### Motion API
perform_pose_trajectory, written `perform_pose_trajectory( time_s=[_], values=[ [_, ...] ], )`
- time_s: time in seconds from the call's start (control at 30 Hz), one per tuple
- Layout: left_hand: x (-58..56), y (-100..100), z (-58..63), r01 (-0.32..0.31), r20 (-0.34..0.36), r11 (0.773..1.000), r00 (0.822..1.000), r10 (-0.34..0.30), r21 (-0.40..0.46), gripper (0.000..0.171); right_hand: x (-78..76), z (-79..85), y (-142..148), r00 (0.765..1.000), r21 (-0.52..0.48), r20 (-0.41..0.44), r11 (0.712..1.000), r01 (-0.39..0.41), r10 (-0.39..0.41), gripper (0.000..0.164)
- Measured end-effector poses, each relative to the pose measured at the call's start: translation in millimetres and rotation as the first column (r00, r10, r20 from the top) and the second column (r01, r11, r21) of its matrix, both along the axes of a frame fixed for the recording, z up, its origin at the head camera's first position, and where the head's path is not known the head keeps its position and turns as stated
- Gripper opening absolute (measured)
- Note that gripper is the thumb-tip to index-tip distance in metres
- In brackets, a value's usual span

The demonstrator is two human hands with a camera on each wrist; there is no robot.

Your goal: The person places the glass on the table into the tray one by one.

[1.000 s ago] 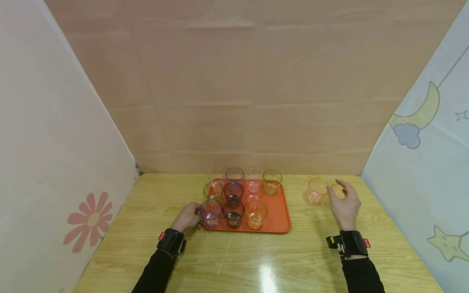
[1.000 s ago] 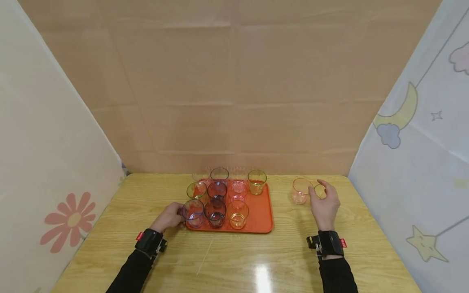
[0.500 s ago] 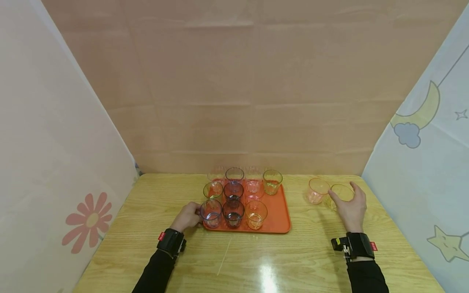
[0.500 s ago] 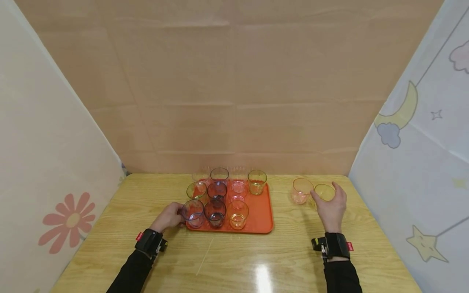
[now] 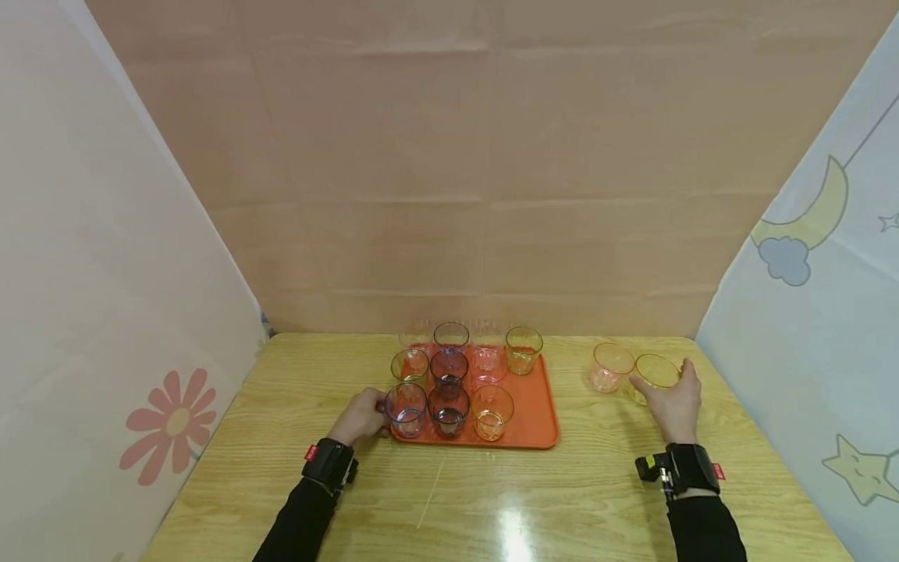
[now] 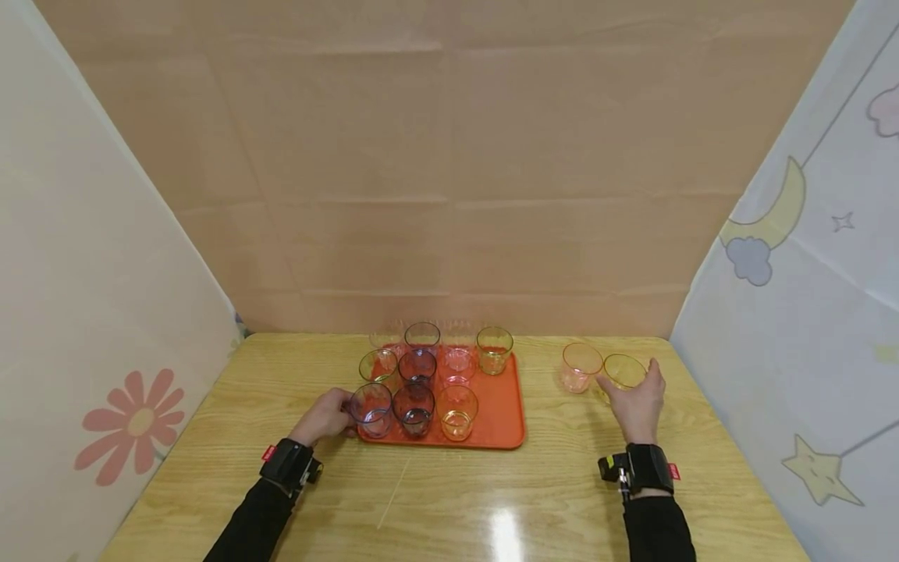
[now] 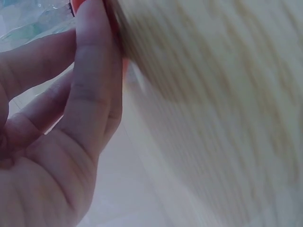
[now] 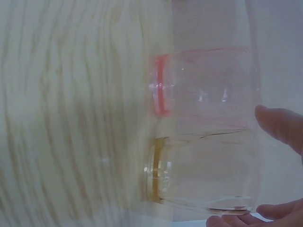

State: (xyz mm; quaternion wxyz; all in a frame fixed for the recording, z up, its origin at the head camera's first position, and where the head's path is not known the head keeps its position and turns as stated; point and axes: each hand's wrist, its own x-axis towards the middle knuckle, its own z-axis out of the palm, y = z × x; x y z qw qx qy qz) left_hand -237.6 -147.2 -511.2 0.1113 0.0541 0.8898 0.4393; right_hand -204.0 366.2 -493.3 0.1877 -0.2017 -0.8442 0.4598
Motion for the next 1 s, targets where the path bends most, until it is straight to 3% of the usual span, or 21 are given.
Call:
perform_pose_trajectory(
  time_s=[0.3,0.53,0.8,1.0],
  values=[
    [0.3,0,0.5,-0.009,0.012,1.0,1.0,0.009,0.024,0.016,-7.0,-6.2,7,0.999,-0.14,0.044,0.99,-0.016,0.022,0.102],
    [0.5,-1,0.2,-0.002,0.019,0.999,1.0,0.001,0.044,0.017,-11.0,-9.1,9,0.998,-0.15,0.07,0.989,0.009,0.001,0.096],
    [0.7,-1,0.2,-0.003,0.016,0.998,1.0,0.002,0.063,0.017,-12.1,-14.0,9,0.996,-0.246,0.072,0.968,0.06,-0.043,0.094],
    [0.7,-1,-1.1,-0.008,0.015,0.999,1.0,0.008,0.049,0.018,-7.9,-15.3,9,0.997,-0.216,0.075,0.976,0.036,-0.02,0.093]
  ],
)
